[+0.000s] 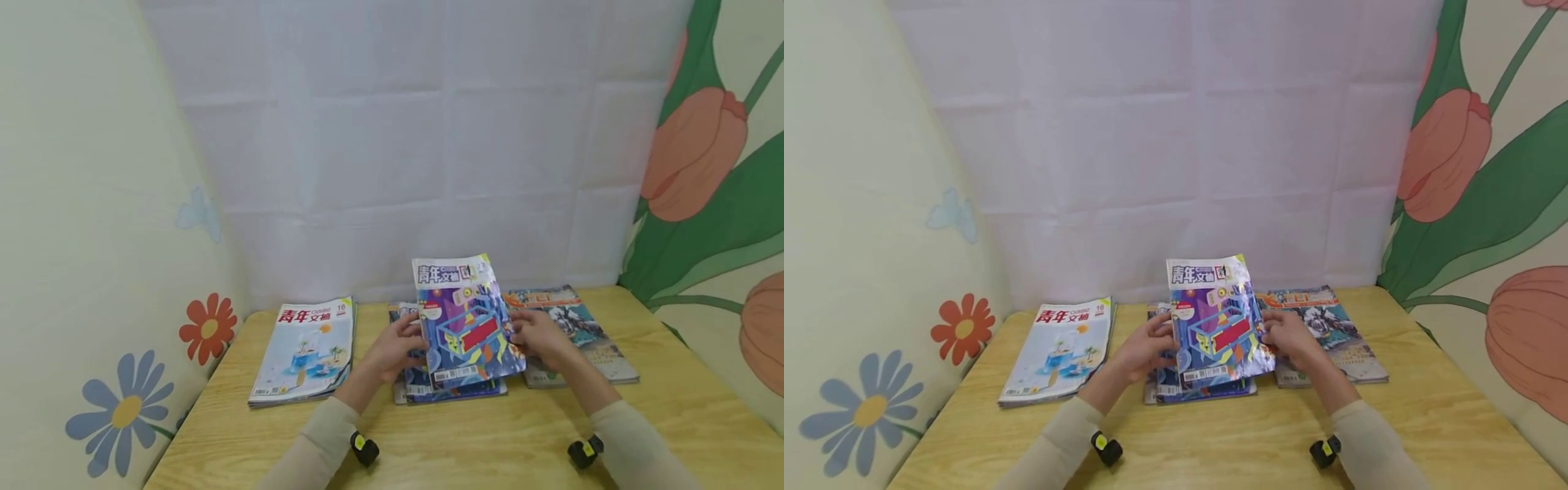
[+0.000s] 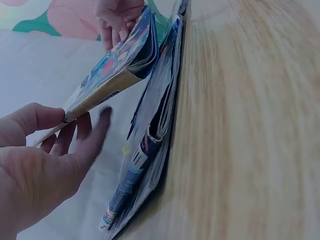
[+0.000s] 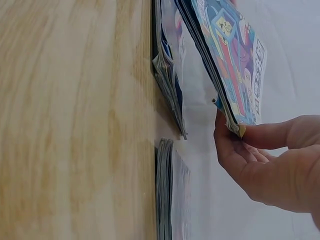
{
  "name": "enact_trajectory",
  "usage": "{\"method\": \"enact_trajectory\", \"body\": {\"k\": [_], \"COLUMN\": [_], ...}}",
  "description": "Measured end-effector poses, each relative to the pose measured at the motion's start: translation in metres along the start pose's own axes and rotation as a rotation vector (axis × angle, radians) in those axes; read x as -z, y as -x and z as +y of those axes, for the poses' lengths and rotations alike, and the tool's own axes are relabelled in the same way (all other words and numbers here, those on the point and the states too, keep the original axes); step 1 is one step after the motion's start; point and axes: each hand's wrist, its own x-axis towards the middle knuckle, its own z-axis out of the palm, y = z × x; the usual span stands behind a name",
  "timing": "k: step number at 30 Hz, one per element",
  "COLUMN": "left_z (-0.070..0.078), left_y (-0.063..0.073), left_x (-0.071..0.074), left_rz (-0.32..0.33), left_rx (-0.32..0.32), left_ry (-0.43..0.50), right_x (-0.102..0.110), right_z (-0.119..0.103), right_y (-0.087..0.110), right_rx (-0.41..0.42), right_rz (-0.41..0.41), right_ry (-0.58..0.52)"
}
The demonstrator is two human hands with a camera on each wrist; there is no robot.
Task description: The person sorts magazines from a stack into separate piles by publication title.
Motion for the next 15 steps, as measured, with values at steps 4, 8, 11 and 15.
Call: {"method": "enact_trajectory", "body": {"k": [4, 8, 11, 15], "left_z": [0.002, 0.0032, 0.0059, 0.0106], "left_y": [0.0013, 0.0022, 0.003, 0.0034], "left_x": [0.0011, 0.0021, 0.0031, 0.0056], "left_rz": [-0.021, -0.023, -0.006, 0.006], "left_rx": [-0.026, -0.041, -0.046, -0.051], "left_ry": [0.008, 0.004, -0.018, -0.025], "right_x": [0.0018, 0.0024, 0.0018, 0.0003], "right_z": [-0.0036, -0.0058, -0.0069, -0.008], "right_y": [0.0023, 0.0052, 0.0066, 0.0071], "right_rx": [0.023, 0.028, 0.028, 0.03], "right_rz": [-0.027, -0.051, -0.066, -0.075], "right_ry": [0.012, 0.017, 0.006, -0.014]}}
